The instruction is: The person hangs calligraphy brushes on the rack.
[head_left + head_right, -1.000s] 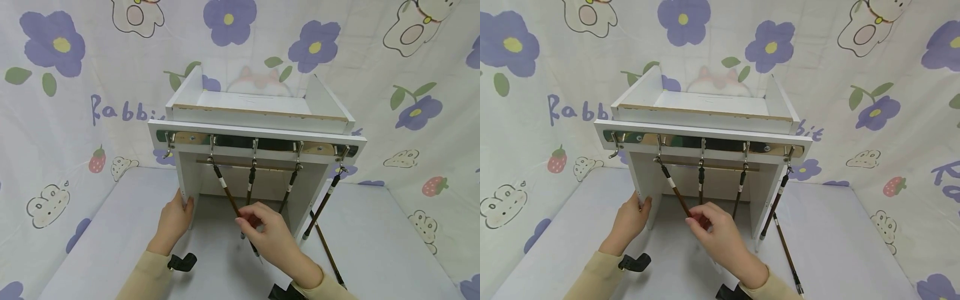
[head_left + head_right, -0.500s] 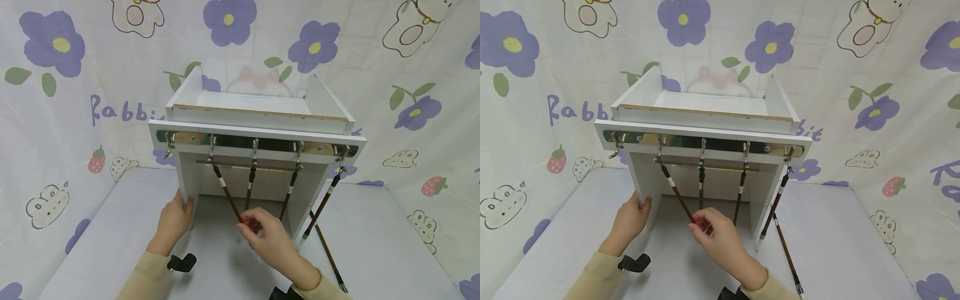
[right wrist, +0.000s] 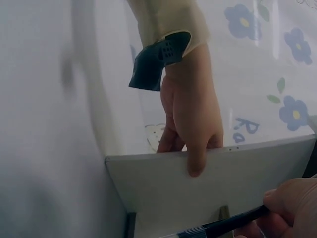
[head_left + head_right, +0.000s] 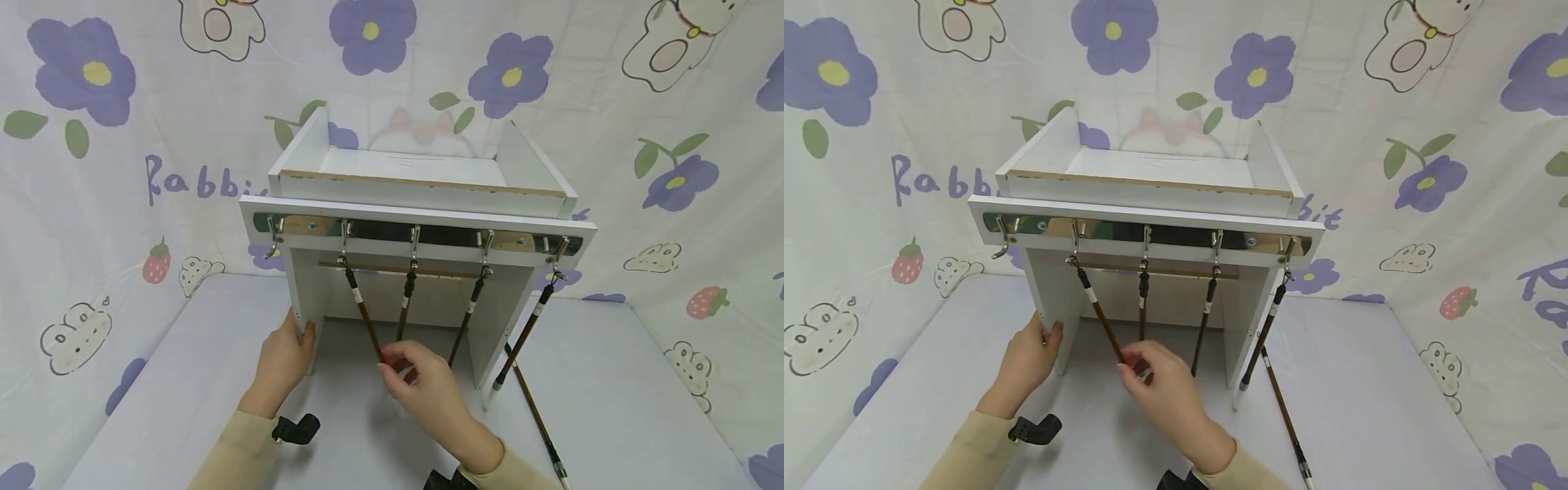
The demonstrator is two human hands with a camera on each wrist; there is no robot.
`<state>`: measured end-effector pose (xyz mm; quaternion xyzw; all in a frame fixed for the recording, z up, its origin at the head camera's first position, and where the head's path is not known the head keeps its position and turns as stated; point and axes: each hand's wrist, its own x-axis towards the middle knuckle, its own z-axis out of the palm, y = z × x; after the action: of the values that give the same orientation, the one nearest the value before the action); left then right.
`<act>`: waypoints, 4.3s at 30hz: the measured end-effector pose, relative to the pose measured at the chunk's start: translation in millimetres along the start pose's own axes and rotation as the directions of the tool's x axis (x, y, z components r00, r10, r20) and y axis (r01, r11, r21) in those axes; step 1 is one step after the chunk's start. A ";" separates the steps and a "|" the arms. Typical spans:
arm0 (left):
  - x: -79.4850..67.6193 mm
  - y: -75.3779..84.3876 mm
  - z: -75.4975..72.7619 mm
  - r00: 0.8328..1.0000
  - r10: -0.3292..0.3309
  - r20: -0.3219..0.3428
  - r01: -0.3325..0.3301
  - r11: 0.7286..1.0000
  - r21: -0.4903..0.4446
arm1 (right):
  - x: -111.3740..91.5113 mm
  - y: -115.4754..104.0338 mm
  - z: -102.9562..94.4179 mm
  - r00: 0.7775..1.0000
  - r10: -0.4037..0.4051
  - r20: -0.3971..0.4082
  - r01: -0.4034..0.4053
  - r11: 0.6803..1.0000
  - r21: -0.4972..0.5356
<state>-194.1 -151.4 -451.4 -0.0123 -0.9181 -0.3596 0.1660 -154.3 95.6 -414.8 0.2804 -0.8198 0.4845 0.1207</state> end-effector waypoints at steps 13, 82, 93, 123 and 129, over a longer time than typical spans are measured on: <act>-0.1 1.1 -0.4 1.000 0.003 -0.001 -0.003 1.000 -0.003 | 10.7 -6.0 33.3 0.994 0.096 -0.043 -0.096 0.995 -0.017; -0.6 0.4 -2.4 1.000 0.020 -0.007 -0.020 1.000 -0.001 | -44.6 22.5 -52.6 0.996 0.090 -0.003 -0.090 0.989 -0.118; -0.3 -0.9 -1.4 1.000 0.022 -0.008 -0.022 1.000 0.003 | -64.6 43.7 -75.1 0.987 0.158 -0.008 -0.157 0.973 -0.172; -1.1 1.0 -3.1 1.000 0.016 0.000 -0.016 1.000 -0.003 | -95.5 96.0 -115.4 0.933 0.342 -0.115 -0.361 0.877 -0.318; -1.2 -0.2 -2.2 1.000 0.020 -0.007 -0.020 1.000 0.003 | -91.9 105.3 -123.1 0.875 0.456 -0.161 -0.482 0.798 -0.361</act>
<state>-192.3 -152.9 -450.3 -0.0201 -0.9179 -0.3565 0.1730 -149.3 272.5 -472.8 0.0228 -0.9388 0.3348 0.0772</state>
